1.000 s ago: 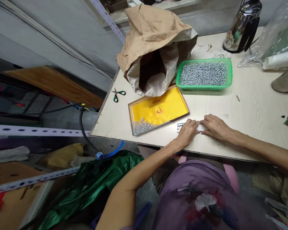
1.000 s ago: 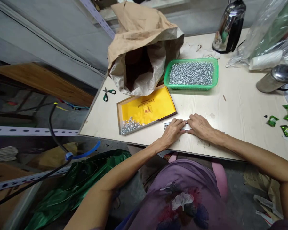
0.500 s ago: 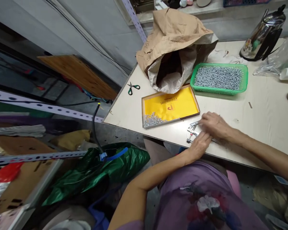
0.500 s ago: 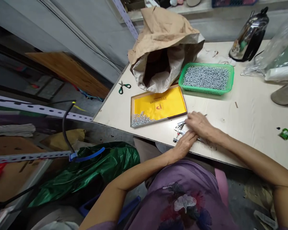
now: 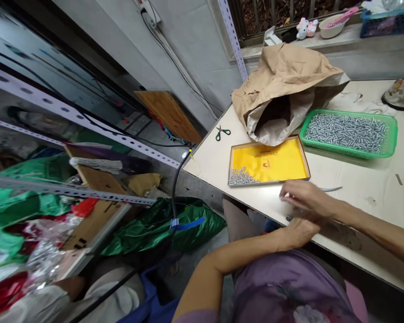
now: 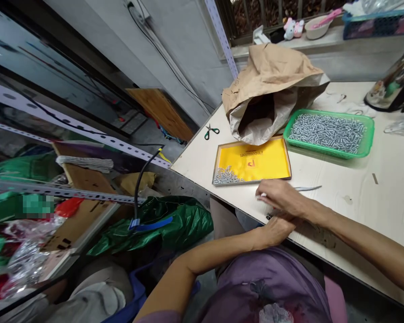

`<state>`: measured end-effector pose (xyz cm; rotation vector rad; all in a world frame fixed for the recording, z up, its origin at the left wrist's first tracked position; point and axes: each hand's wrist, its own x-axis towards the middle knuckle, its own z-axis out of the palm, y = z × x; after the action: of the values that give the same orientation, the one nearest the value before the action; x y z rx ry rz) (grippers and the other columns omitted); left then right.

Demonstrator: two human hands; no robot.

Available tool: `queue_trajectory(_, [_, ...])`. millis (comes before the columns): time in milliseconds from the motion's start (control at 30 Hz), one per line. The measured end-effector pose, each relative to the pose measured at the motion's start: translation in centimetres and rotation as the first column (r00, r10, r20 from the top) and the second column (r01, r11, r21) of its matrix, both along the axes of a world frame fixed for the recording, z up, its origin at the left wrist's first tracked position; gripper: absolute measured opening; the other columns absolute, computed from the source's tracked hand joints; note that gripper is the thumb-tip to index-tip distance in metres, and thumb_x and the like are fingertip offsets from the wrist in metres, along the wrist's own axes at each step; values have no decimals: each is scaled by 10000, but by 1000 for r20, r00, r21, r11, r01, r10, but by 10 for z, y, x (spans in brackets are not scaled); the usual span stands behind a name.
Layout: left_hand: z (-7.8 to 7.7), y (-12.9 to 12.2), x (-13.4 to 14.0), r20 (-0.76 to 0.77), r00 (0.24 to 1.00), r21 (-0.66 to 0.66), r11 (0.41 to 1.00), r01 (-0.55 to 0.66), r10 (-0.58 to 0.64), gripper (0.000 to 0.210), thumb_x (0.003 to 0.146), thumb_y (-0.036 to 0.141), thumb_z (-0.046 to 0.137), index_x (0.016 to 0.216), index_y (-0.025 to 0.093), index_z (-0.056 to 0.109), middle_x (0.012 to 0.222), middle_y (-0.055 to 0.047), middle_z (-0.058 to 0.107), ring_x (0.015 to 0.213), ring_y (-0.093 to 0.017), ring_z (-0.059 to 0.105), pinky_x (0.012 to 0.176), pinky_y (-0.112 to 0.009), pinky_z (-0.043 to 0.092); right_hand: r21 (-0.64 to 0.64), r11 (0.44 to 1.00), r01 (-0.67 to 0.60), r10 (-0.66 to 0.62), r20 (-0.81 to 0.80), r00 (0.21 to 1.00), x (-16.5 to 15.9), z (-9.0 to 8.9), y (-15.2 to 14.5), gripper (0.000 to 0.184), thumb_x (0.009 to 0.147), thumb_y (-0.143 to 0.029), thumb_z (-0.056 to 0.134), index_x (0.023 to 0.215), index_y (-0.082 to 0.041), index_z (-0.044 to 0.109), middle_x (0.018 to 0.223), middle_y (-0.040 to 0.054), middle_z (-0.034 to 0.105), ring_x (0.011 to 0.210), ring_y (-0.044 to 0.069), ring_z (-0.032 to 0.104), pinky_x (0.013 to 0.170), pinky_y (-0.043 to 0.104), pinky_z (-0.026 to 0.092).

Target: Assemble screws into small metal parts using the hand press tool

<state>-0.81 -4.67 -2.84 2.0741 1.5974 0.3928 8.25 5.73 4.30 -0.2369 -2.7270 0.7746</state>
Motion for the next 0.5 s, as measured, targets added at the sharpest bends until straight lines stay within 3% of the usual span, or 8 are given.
queue_trajectory(67, [10, 12, -28, -39, 996, 39, 996, -75, 77, 253, 975, 220, 447, 1138, 218, 640, 1139, -94, 620, 1078, -229, 567, 908, -412, 509, -7, 960, 279, -275, -188, 943, 14, 24, 23, 255, 971, -300, 393, 862, -200, 601, 835, 70, 632, 729, 171, 578, 648, 313, 474])
queue_trajectory(133, [23, 29, -68, -141, 957, 110, 965, -240, 254, 283, 966, 154, 407, 1102, 172, 655, 1074, -122, 629, 1050, -238, 557, 916, -425, 491, 70, 846, 529, -493, -273, 826, 32, 43, 52, 256, 949, -393, 451, 806, -216, 569, 791, 65, 619, 680, 181, 564, 620, 344, 476])
queue_trajectory(167, [30, 38, -91, -226, 891, 158, 917, -366, 395, 269, 960, 153, 415, 1056, 143, 666, 1033, -134, 629, 1015, -243, 556, 902, -423, 487, 110, 776, 621, -570, -298, 765, 41, 49, 66, 288, 945, -445, 443, 781, -234, 550, 766, 67, 608, 686, 201, 564, 626, 372, 478])
queue_trajectory(233, [41, 54, -134, -353, 733, 199, 812, -548, 581, 232, 942, 182, 466, 1000, 100, 676, 1009, -159, 622, 1030, -263, 538, 892, -410, 479, 181, 678, 712, -664, -264, 700, 58, 53, 89, 385, 957, -549, 330, 814, -267, 548, 768, 89, 587, 749, 260, 566, 677, 451, 481])
queue_trajectory(300, [46, 65, -165, -426, 660, 144, 767, -625, 618, 198, 914, 207, 533, 979, 94, 682, 1038, -164, 625, 1088, -273, 522, 882, -377, 480, 236, 639, 733, -707, -195, 679, 70, 49, 98, 502, 946, -627, 210, 923, -284, 577, 823, 115, 572, 785, 307, 555, 711, 518, 469])
queue_trajectory(400, [42, 72, -185, -451, 677, 14, 762, -647, 582, 171, 893, 166, 550, 949, 99, 697, 1066, -156, 647, 1110, -261, 546, 871, -335, 477, 260, 689, 677, -680, -94, 728, 77, 31, 83, 549, 950, -611, 189, 1076, -265, 596, 923, 139, 578, 781, 319, 556, 683, 515, 472])
queue_trajectory(500, [37, 73, -190, -409, 706, -42, 760, -648, 579, 176, 880, 104, 536, 927, 106, 706, 1038, -138, 681, 1035, -230, 606, 862, -306, 473, 178, 837, 517, -530, 31, 847, 79, 6, 43, 403, 983, -465, 295, 1070, -236, 616, 948, 122, 629, 744, 258, 603, 651, 426, 499])
